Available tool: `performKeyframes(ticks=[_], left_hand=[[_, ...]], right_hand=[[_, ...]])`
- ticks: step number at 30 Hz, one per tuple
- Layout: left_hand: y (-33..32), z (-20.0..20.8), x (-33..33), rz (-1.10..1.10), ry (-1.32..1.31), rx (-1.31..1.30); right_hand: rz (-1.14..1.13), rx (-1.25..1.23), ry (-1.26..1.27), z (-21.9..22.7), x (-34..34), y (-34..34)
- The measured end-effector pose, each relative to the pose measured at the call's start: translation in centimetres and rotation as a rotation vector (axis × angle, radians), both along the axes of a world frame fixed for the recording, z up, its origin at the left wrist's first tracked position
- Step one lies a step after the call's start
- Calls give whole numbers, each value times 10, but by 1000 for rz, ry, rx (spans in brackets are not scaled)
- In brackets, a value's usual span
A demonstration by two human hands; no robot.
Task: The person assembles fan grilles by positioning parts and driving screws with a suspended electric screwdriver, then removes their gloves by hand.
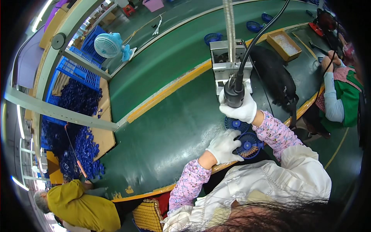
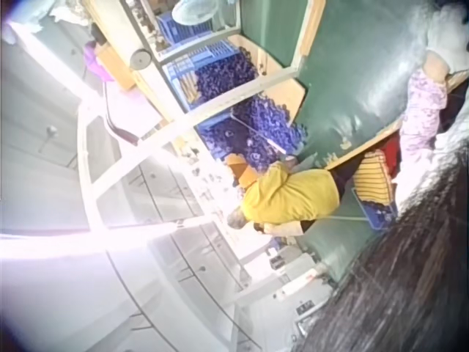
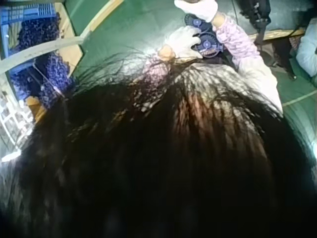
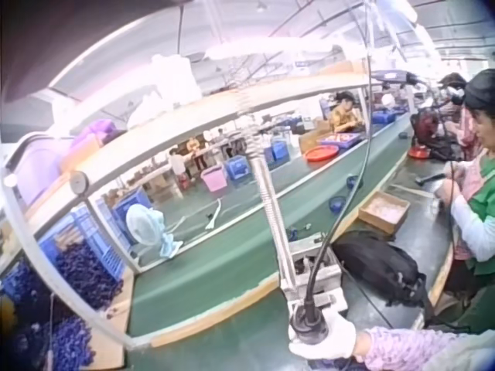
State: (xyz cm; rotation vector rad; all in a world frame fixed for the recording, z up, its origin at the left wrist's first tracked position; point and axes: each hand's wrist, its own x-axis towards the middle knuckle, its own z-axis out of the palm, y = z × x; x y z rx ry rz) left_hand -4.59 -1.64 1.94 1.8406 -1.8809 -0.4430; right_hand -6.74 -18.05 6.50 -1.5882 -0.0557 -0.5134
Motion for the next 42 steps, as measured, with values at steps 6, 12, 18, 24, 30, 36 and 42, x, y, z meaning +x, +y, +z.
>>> performKeyframes(ticks=[6, 12, 18, 24, 30, 36, 42], left_hand=[[1, 9, 2, 11, -32, 56], [38, -3, 46, 236, -165, -143], [57, -13, 127, 1092, -438, -257], [21, -29, 140, 1013, -575, -180], [21, -38, 132, 876, -383, -127], [18, -40, 130, 838, -415, -151], [24, -44, 136, 831, -418, -145]], right_hand=[[223, 281, 124, -4, 1, -7], [244, 408, -91, 22, -9, -17], [257, 435, -7, -5, 12, 3], [213, 324, 236, -60, 27, 33], [274, 191, 393, -66, 34, 41], [228, 246, 444, -69, 40, 41], [198, 161, 419, -62, 46, 48]])
